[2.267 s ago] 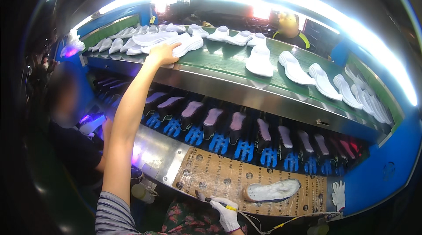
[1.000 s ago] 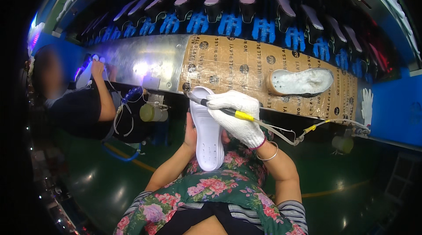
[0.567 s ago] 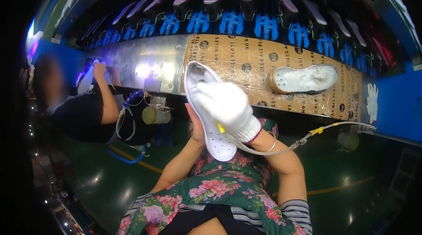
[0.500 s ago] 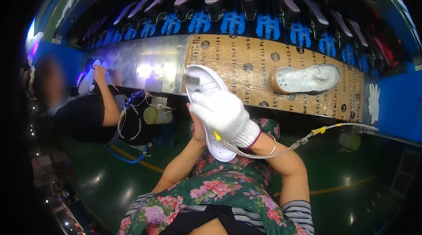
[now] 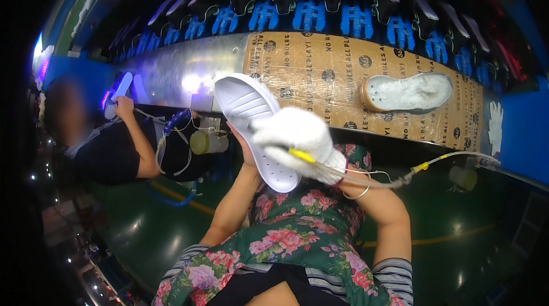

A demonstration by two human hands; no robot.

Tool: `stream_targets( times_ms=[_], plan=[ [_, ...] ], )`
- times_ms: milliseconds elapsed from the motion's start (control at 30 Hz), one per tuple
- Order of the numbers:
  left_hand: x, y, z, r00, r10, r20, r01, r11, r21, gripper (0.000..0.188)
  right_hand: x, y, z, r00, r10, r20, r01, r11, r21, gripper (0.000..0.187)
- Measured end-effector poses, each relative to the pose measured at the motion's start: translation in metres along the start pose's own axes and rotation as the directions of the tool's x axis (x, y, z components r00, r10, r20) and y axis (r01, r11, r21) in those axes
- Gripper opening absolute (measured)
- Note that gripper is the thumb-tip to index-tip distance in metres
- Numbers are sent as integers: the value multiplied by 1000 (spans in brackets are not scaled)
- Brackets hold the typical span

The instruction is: The person picks white slipper soles from a conveyor belt, trims excess material from the edges with a small handheld tool, and places the finished soles back on the belt. The process is repeated continuously for multiple soles.

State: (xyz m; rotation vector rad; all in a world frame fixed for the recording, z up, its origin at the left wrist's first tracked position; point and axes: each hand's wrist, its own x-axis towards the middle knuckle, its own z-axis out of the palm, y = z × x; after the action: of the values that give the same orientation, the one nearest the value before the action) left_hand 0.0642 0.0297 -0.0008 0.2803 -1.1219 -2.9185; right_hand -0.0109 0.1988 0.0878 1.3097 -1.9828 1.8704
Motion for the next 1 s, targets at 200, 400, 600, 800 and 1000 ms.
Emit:
stream_targets(
  times_ms=[200,400,600,800,1000],
  plan=[
    [15,7,-16,997,-68,42,74,987,-144,111,-14,-5,28,986,-157,48,164,958,-236,29],
    [20,26,-3,994,-95,-51,59,878,-475,123,-9,1,17,996,-85,2,83,974,-211,30],
    [27,24,-28,920,-141,365,312,825,-470,127,-21,-7,31,987,-109,115,112,994,-15,33],
    [48,32,-21,918,82,388,121,875,-470,128,-27,-3,39,977,-192,92,209,945,-250,37],
    [54,38,-23,916,130,379,98,846,-525,126,-24,-4,25,988,-116,106,118,993,-11,33]
  ],
)
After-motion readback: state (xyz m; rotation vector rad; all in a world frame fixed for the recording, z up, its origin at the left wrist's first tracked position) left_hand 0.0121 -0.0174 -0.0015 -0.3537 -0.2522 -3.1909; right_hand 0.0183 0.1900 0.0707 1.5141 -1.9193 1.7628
